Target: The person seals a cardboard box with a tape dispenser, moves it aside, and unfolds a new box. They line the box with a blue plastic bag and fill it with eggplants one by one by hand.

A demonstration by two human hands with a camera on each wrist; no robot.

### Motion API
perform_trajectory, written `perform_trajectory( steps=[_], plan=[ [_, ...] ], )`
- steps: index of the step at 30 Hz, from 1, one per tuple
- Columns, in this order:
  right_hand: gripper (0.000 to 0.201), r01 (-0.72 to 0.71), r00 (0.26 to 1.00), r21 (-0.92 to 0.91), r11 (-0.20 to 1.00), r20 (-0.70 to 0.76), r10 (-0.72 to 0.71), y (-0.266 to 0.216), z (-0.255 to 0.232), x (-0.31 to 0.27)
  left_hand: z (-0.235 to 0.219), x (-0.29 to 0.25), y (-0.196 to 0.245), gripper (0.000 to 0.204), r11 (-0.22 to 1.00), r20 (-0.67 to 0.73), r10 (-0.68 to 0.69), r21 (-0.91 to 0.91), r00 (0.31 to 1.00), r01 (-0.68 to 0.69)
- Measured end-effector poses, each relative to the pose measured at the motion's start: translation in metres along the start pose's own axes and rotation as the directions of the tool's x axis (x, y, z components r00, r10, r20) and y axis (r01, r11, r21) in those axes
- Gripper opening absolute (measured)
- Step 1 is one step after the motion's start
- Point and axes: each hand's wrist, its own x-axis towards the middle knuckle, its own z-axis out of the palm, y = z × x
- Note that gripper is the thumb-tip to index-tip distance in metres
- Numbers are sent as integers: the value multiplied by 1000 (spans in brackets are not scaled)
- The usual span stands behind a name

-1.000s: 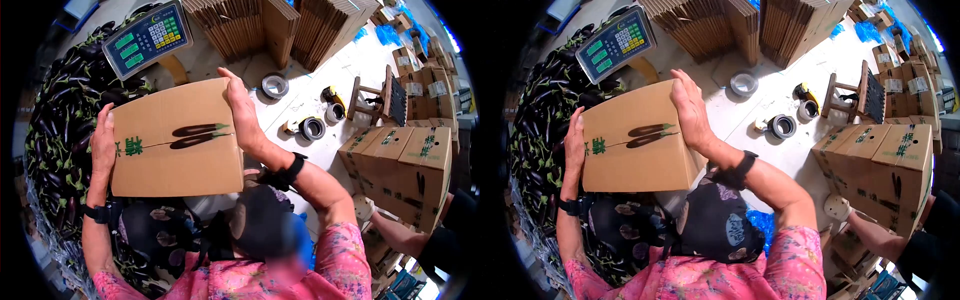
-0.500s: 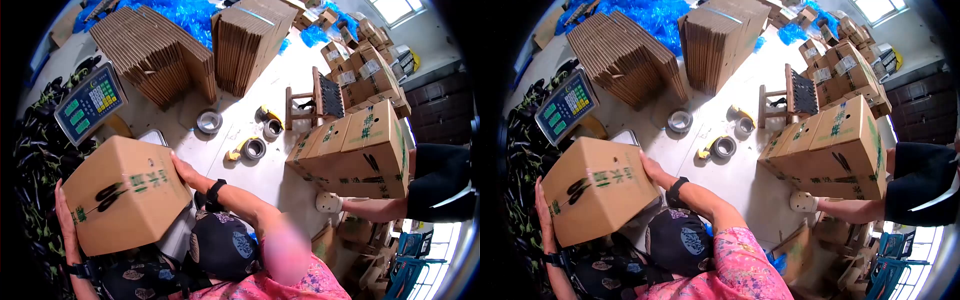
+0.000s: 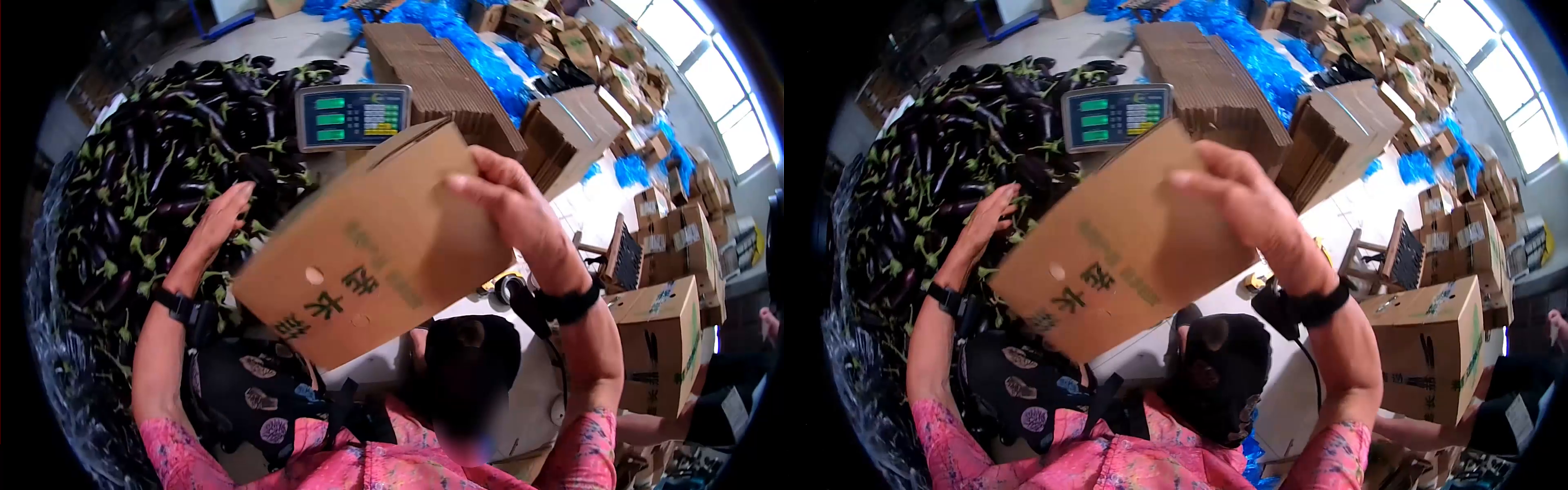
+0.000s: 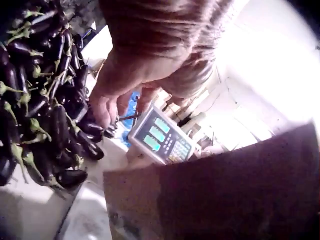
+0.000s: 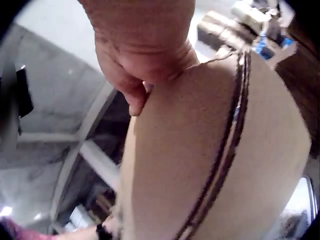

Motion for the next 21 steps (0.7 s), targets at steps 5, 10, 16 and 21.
perform_trajectory(
  steps=[5,10,16,21],
  plan=[
    [16,549,836,-706,447,451,-313,45,107,-20,22,-28,45,77,962,74,71,-269,995,-49],
    [19,468,825,-840,276,527,204,122,161,-39,84,11,-8,85,970,-176,156,215,972,-116],
    [68,171,844,-978,119,83,-530,115,95,1,96,16,-47,45,950,-288,249,261,925,-174],
    [70,-355,930,-514,781,-276,241,180,24,56,84,19,-55,39,951,-238,256,234,937,-201]
  ],
)
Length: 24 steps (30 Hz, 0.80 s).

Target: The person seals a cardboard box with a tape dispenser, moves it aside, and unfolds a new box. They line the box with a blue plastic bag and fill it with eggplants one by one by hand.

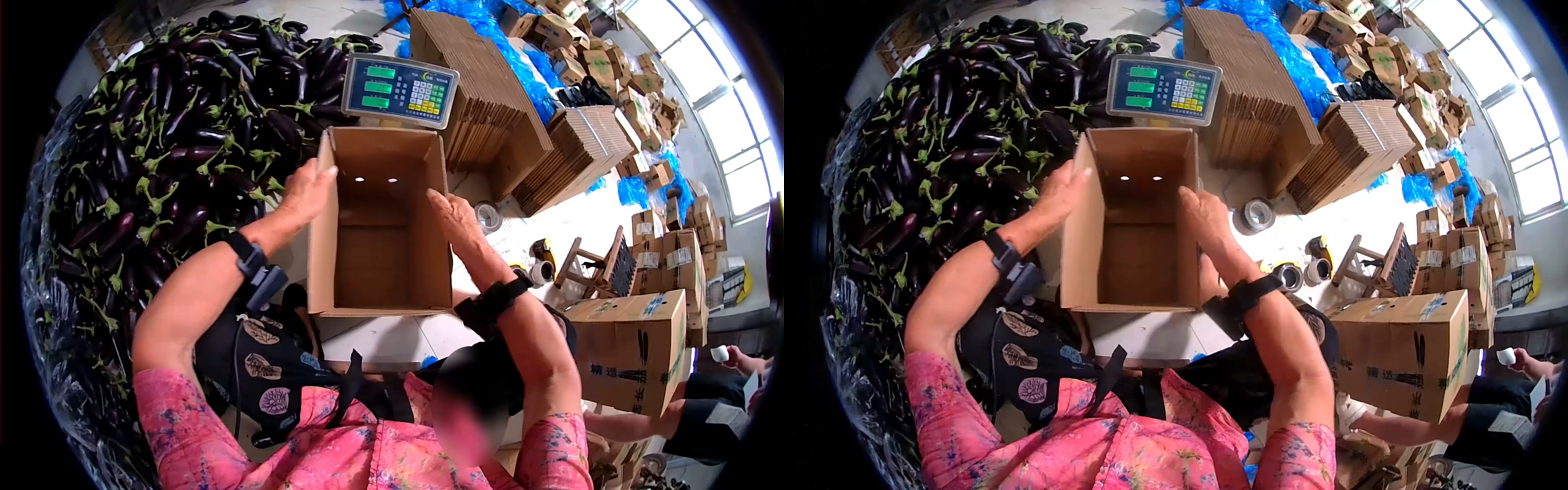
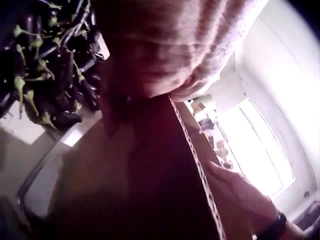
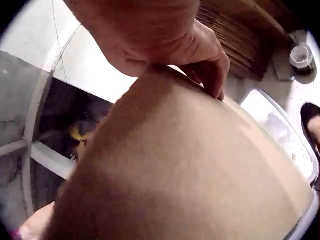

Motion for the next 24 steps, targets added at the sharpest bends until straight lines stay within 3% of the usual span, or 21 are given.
perform_trajectory(
  steps=[1,3,4,5,6,7,9,11,12,13,14,15,16,17,18,19,21,23,24],
  plan=[
    [66,73,997,-58,996,21,-72,-1,-6,-6,-1,2,-11,37,1000,26,-19,-5,999,19],
    [57,342,939,-52,938,39,-341,13,-18,-21,-6,-2,-24,38,856,141,-70,-500,988,132],
    [53,535,845,-9,845,33,-535,24,-24,-29,-11,-6,-24,37,749,193,-124,-625,973,220],
    [43,178,971,371,911,87,-224,17,-23,-33,-13,-12,-28,37,617,257,-169,-726,952,305],
    [40,-171,985,700,694,130,111,9,-22,-38,-9,-17,-41,38,577,253,-240,-739,937,347],
    [38,-200,978,726,658,105,181,18,-22,-34,-6,-17,-60,39,538,254,-303,-750,919,384],
    [37,-124,990,523,843,8,141,47,-5,-11,30,-6,-155,46,822,163,-331,-433,929,369],
    [38,-42,996,87,995,-73,48,87,25,23,52,-11,-154,57,964,-21,-207,-176,978,200],
    [40,-17,996,-157,987,-85,3,108,44,38,65,-13,-154,59,837,55,-324,-448,944,313],
    [43,-14,997,-315,949,-72,-9,126,64,49,77,-17,-153,61,624,164,-415,-664,895,411],
    [46,-21,998,-334,943,-56,2,139,84,55,90,-29,-128,58,465,243,-522,-723,818,511],
    [49,-32,999,-244,969,-46,21,148,101,61,104,-43,-103,54,291,337,-604,-750,723,593],
    [61,-39,998,124,992,-35,44,133,109,51,126,-50,-137,52,255,338,-594,-782,730,569],
    [75,-47,998,475,879,-24,66,116,118,41,138,-61,-153,51,281,370,-499,-786,783,550],
    [74,-25,1000,396,918,28,15,122,110,44,149,-73,-169,50,303,397,-399,-794,827,527],
    [70,-70,997,251,965,-11,75,115,104,38,133,-83,-163,51,390,444,-187,-785,876,481],
    [61,-50,999,-45,998,-4,50,109,80,35,112,-80,-157,52,474,509,-145,-717,848,511],
    [48,-33,999,-335,942,-32,24,127,69,57,95,-57,-158,54,433,508,-481,-570,714,698],
    [41,8,1000,-450,893,6,-6,105,37,48,85,-45,-152,53,540,363,-563,-518,742,663]
  ],
)
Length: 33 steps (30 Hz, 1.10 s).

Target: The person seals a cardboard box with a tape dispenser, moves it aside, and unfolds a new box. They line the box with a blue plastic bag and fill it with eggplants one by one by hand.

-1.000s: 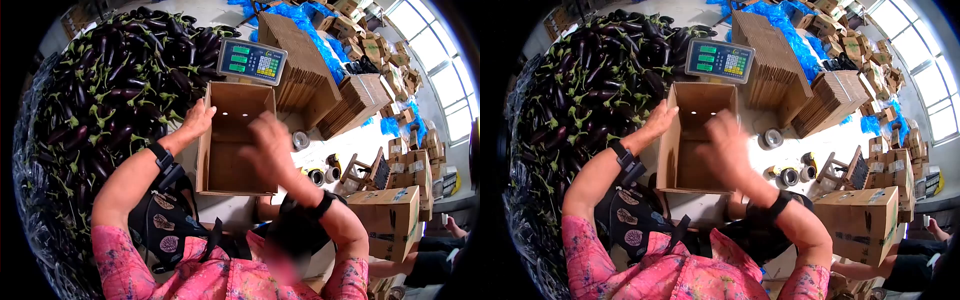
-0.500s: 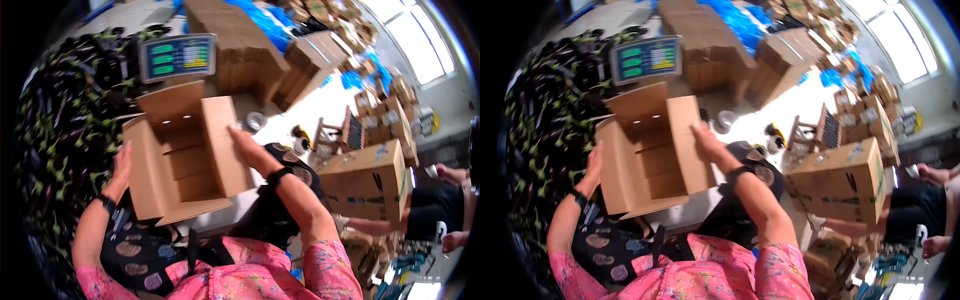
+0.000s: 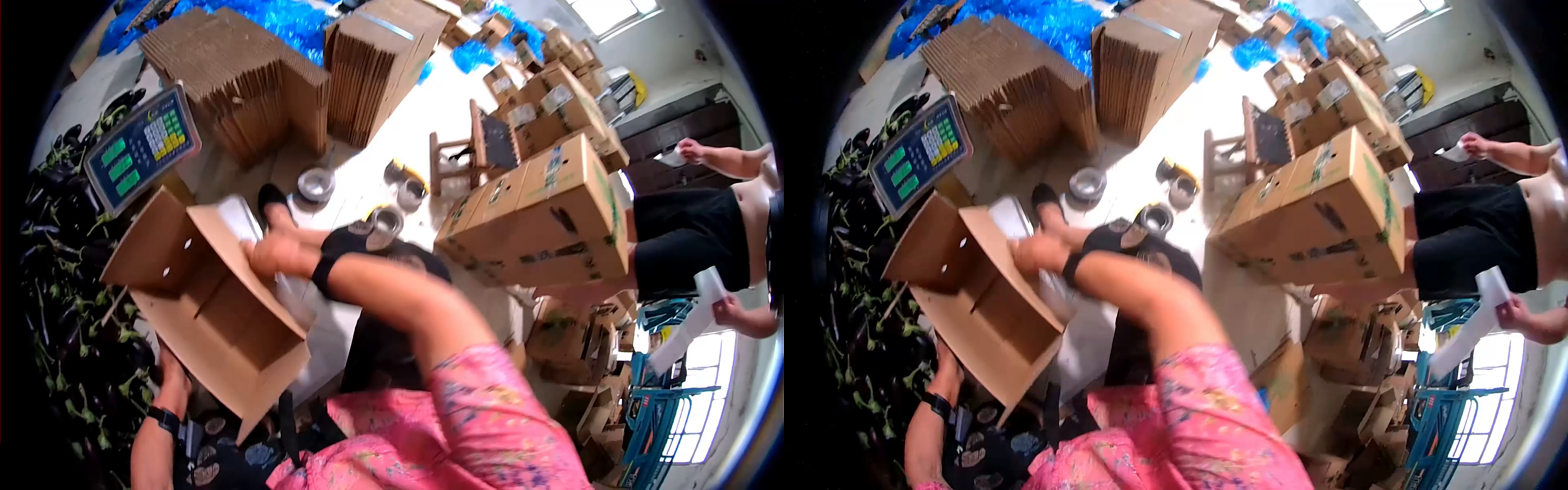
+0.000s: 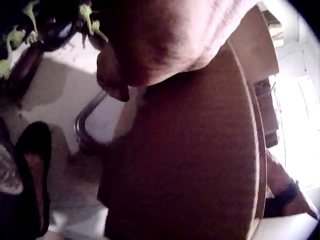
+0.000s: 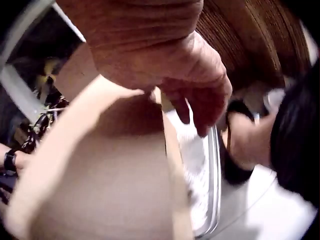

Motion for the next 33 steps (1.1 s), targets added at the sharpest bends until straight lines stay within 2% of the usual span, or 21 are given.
perform_trajectory(
  steps=[2,3,4,5,6,7,8,9,12,13,14,17,19,23,25,26,28,29,30,32,33],
  plan=[
    [29,94,995,-244,965,41,-86,-12,-79,-19,-41,26,20,43,987,-6,104,124,995,-103],
    [29,370,923,-277,887,-3,-386,2,-121,-42,-74,49,22,38,959,-32,196,215,980,-185],
    [30,333,941,-408,850,198,-274,-20,-168,-46,-70,18,74,45,841,-81,150,535,985,-84],
    [32,747,614,-316,585,-11,-789,16,-187,-51,-119,65,71,51,795,-143,411,540,900,-277],
    [32,560,827,5,828,-66,-559,6,-219,-102,-132,59,98,55,873,-126,366,389,922,-294],
    [32,294,956,355,887,-114,-271,-5,-251,-155,-112,23,134,54,860,-227,363,456,904,-231],
    [37,367,930,398,841,-191,-316,20,-256,-181,-110,7,159,50,851,-174,400,435,900,-295],
    [44,287,945,355,890,-256,-203,48,-247,-204,-133,14,174,53,845,-28,401,399,916,-357],
    [42,-211,971,367,906,-25,236,179,-169,-266,-104,-28,214,46,842,105,372,379,922,-383],
    [45,-113,988,97,989,-95,123,217,-133,-296,-88,-42,221,45,850,142,333,383,932,-362],
    [51,-145,985,105,984,-82,153,254,-87,-326,-71,-56,224,45,850,185,311,385,932,-360],
    [83,-532,845,335,777,263,465,291,16,-402,-31,-83,225,43,835,262,253,428,931,-347],
    [97,-627,770,248,738,338,541,280,64,-439,-6,-98,223,43,840,340,191,429,921,-333],
    [105,-676,705,220,703,469,532,256,164,-487,45,-124,212,41,809,405,153,473,902,-350],
    [75,-661,684,97,744,487,543,244,191,-483,82,-150,203,41,794,395,152,497,906,-350],
    [45,-690,690,77,720,373,621,246,208,-484,93,-156,199,40,786,416,144,503,898,-359],
    [32,-634,764,232,738,38,644,279,247,-483,99,-156,196,41,780,476,88,514,875,-357],
    [28,-610,720,367,702,-113,684,291,239,-477,102,-157,195,41,776,474,76,525,877,-350],
    [33,-599,738,409,688,-51,673,321,228,-475,106,-159,195,40,773,472,64,534,879,-343],
    [35,-568,626,698,437,21,780,309,145,-456,115,-163,192,39,776,459,70,533,886,-338],
    [38,-436,636,825,358,1,772,314,129,-450,116,-162,191,38,794,451,72,513,890,-325]
  ],
)
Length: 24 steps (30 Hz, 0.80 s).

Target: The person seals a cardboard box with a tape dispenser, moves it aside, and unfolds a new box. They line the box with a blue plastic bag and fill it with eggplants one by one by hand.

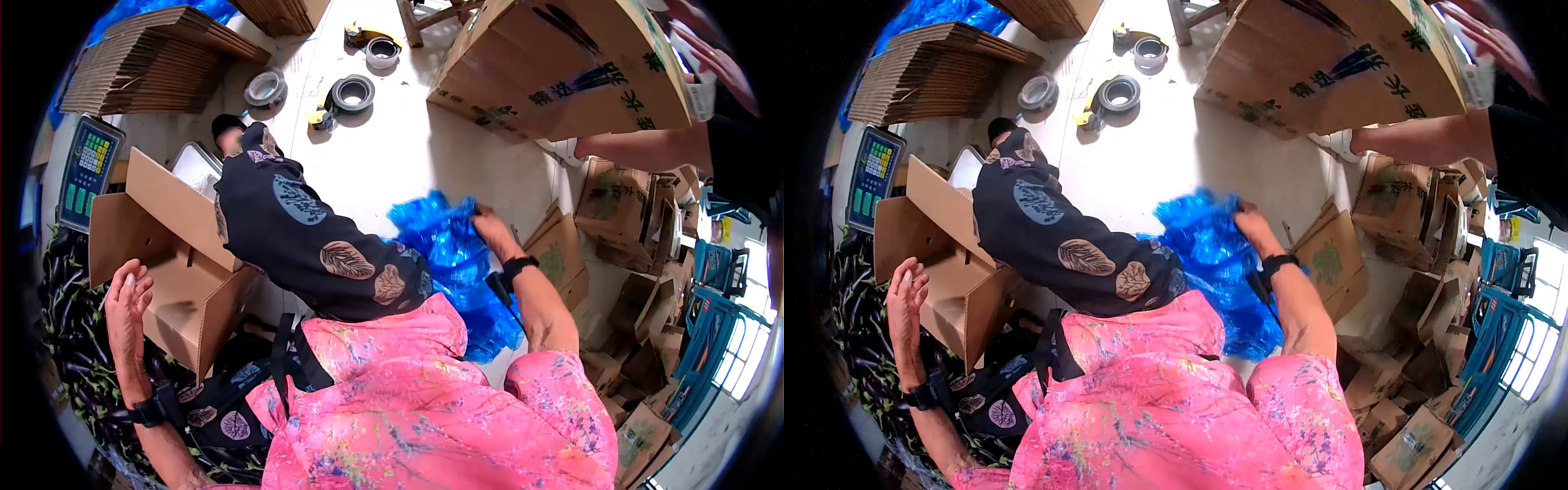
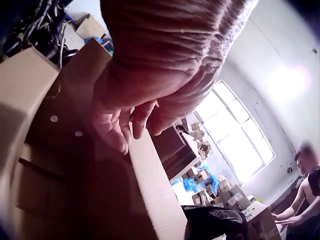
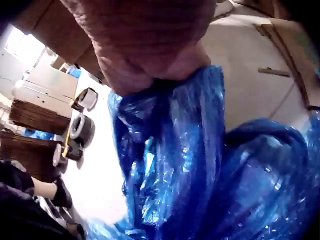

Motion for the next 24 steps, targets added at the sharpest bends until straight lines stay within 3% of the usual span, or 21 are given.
perform_trajectory(
  steps=[1,4,7,10,13,16,18,20,22,24],
  plan=[
    [48,-57,997,124,991,66,49,0,-6,16,1,3,-1,38,999,-8,-2,-33,1000,2],
    [58,95,981,132,987,153,-115,-70,-7,6,8,5,-12,37,997,-3,-27,-78,1000,27],
    [72,-43,979,250,967,202,-9,-65,-24,19,8,4,-21,37,998,15,-44,-52,999,45],
    [72,-89,996,282,955,3,91,-59,-49,-1,4,1,-25,36,998,11,-53,-41,999,54],
    [81,-70,966,153,986,-236,105,-10,-58,6,1,3,-32,36,996,-2,-59,-73,998,59],
    [90,-209,976,-108,972,-88,200,4,-49,-21,4,5,-35,37,995,19,-45,-91,999,46],
    [99,-149,980,-446,882,51,191,28,-29,-41,6,6,-35,38,995,56,-42,-91,998,47],
    [82,-62,969,-729,682,119,216,63,2,-54,10,5,-33,38,996,55,-45,-71,997,49],
    [50,79,965,-774,628,218,148,116,31,-52,16,4,-32,37,996,56,-46,-69,997,49],
    [32,173,966,-626,760,258,-7,99,45,-50,17,2,-30,36,996,59,-57,-71,997,61]
  ],
)
